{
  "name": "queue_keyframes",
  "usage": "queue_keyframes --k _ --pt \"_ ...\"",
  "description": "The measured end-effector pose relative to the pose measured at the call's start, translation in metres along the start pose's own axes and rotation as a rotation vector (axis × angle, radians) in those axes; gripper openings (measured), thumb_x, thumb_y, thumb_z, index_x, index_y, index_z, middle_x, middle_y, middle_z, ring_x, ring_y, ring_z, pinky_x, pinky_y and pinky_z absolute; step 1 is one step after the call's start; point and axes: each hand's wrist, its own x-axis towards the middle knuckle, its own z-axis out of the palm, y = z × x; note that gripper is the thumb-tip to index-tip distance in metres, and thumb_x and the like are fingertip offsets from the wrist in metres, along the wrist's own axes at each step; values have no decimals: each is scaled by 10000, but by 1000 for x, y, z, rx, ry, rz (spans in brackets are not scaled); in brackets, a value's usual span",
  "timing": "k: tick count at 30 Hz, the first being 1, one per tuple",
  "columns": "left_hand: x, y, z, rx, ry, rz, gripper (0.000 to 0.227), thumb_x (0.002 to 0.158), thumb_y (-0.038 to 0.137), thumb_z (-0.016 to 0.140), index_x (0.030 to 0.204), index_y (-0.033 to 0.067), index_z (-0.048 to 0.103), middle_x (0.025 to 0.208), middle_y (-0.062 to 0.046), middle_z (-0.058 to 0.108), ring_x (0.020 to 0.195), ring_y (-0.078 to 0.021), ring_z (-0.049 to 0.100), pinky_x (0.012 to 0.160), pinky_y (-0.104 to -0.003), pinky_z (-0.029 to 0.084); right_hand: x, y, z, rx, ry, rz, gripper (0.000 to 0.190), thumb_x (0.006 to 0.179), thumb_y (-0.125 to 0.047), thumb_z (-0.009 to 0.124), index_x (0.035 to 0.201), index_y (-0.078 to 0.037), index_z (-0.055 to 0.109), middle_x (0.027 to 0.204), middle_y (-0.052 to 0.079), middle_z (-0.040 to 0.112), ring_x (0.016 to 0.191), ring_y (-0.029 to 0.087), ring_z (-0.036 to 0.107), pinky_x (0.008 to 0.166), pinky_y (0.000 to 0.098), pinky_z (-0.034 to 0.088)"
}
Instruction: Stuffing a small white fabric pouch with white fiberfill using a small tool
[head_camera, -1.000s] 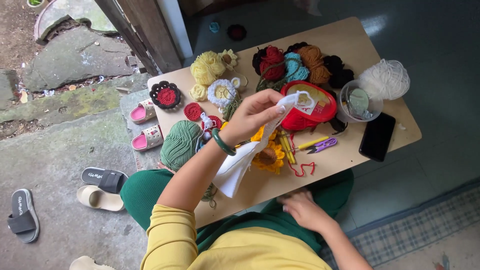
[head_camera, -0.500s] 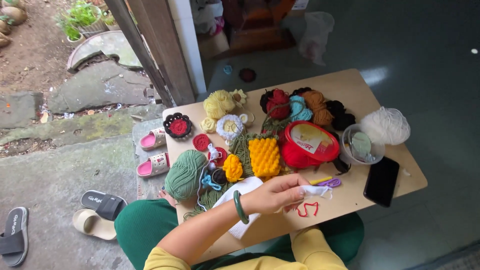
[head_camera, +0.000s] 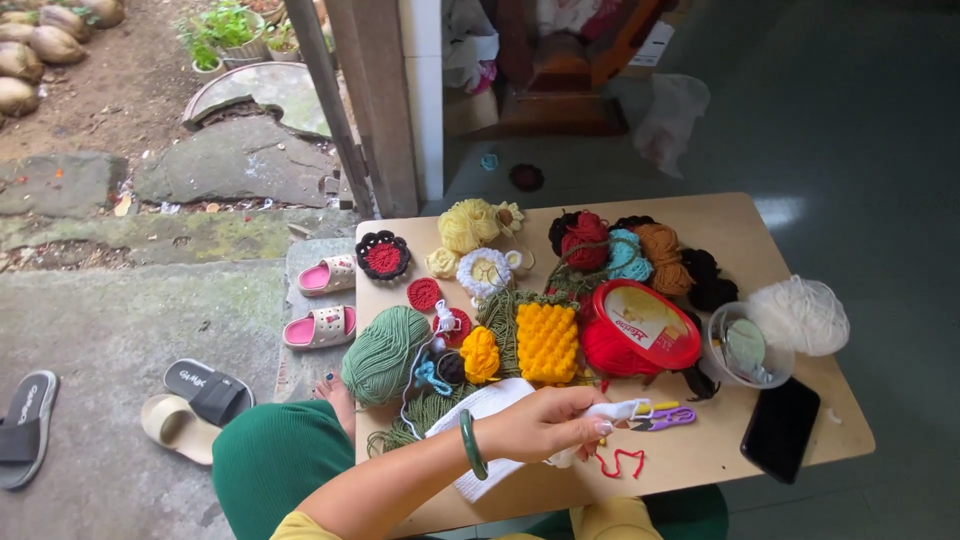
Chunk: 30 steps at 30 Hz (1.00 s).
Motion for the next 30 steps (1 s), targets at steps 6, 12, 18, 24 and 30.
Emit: queue_keyframes --k 6,12,18,24,30 --pt "2 -12 5 2 13 25 203 1101 310 535 1154 120 585 917 17 643 853 -89 637 802 -252 483 -8 13 -12 -69 56 -56 548 821 -261 651 1368 -247 621 1208 124 639 1217 338 551 1107 595 277" --pt "-2 -14 12 1 -20 14 293 1063 341 568 1223 100 612 1023 -40 676 949 -142 689 817 -265 530 -35 16 -14 -134 93 -57 602 788 -225 671 1387 -237 605 1238 125 631 1246 335 545 1131 606 262" --pt "-7 -19 10 39 -5 39 301 1076 349 552 1239 107 626 1078 -13 724 1019 -129 684 903 -290 522 42 23 -23 -192 161 -44 659 756 -189 691 1406 -228 589 1269 126 624 1274 332 540 1155 617 246" --pt "-4 -25 3 -236 151 159 181 1107 217 543 1199 107 654 995 -92 761 922 -153 727 876 -349 586 -4 9 -25 -226 170 18 718 723 -152 711 1425 -218 573 1300 127 616 1303 328 535 1180 628 231" --pt "-12 -14 4 -376 270 185 243 1038 176 627 1235 40 665 836 15 622 793 -54 629 729 -234 573 -57 -9 -37 -278 201 93 778 691 -116 730 1444 -208 558 1331 128 608 1331 325 529 1204 639 215"
